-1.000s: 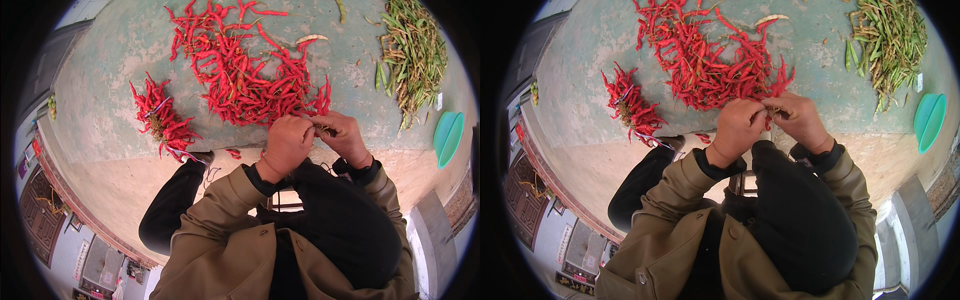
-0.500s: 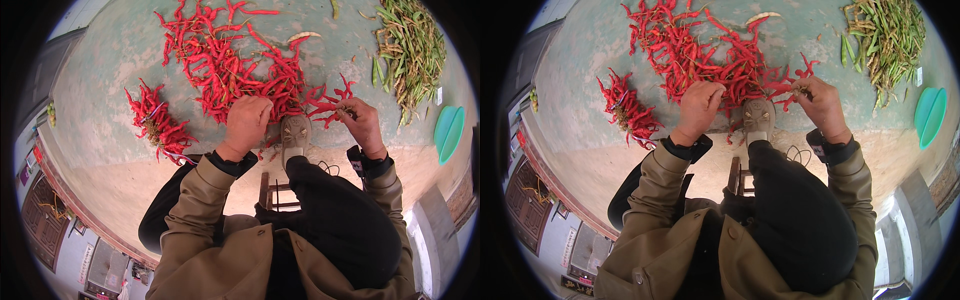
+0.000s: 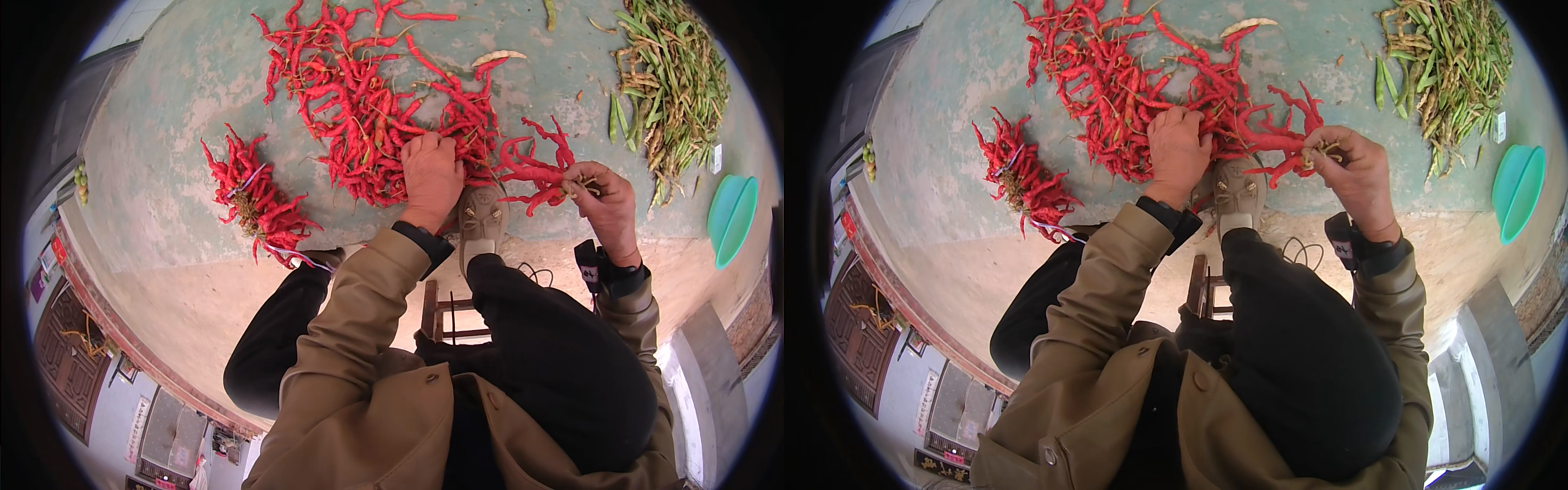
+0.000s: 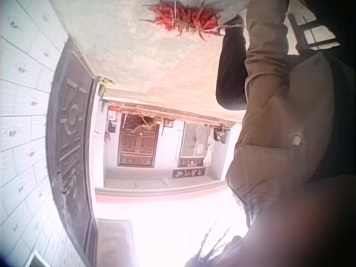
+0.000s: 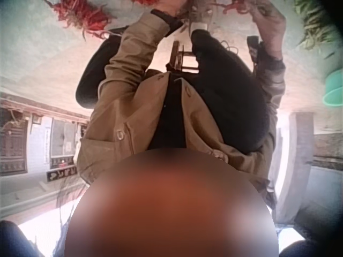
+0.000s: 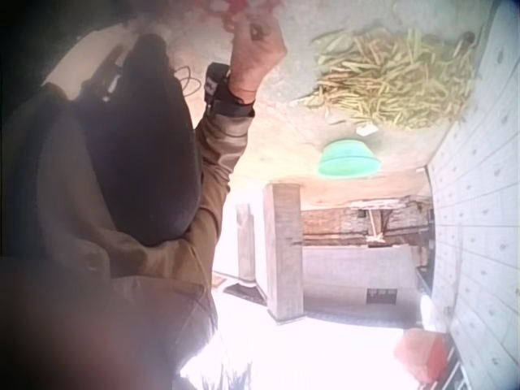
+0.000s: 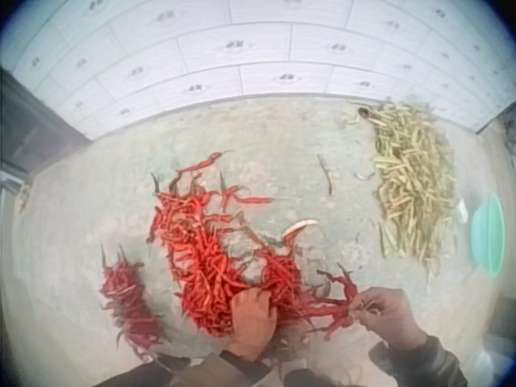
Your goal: The person sits and strings red chili peppers onto a thin cord by hand, gathering them from a pile on the floor and forming a growing bundle. The person occasionally adjusts the bundle and continues adding peppers until the clip ends.
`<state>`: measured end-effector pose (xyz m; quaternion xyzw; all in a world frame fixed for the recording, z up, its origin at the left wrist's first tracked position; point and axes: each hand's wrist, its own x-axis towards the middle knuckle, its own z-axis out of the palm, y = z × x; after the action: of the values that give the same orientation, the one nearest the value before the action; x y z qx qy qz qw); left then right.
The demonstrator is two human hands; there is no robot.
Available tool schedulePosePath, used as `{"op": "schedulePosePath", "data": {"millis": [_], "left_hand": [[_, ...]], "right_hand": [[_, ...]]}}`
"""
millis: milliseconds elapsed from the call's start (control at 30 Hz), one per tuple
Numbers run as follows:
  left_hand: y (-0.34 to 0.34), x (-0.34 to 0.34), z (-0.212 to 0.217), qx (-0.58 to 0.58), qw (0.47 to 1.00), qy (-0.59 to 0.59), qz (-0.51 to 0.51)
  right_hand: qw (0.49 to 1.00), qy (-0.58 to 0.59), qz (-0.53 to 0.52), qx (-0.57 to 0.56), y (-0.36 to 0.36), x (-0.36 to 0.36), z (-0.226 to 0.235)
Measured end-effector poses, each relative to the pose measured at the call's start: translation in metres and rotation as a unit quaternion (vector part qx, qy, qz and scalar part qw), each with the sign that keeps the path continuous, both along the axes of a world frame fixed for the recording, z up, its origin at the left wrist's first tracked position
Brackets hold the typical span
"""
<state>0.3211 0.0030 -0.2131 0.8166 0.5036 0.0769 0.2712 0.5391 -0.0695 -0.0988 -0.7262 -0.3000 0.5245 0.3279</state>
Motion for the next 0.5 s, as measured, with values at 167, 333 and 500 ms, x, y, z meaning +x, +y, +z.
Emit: {"op": "schedulePosePath", "data": {"millis": [167,333,500], "left_hand": [[0.009,-0.009,0.01,-0.074,0.988,-0.129,0.041],[0.013,-0.018,0.047,-0.106,0.966,-0.236,0.006],[0.003,-0.008,0.077,-0.09,0.961,-0.249,-0.081]], "right_hand": [[0.999,0.032,-0.019,0.004,0.001,0.004,-0.001],[0.999,0.039,0.007,-0.014,0.005,0.001,-0.005],[0.997,0.059,0.058,0.012,0.014,-0.024,-0.012]]}}
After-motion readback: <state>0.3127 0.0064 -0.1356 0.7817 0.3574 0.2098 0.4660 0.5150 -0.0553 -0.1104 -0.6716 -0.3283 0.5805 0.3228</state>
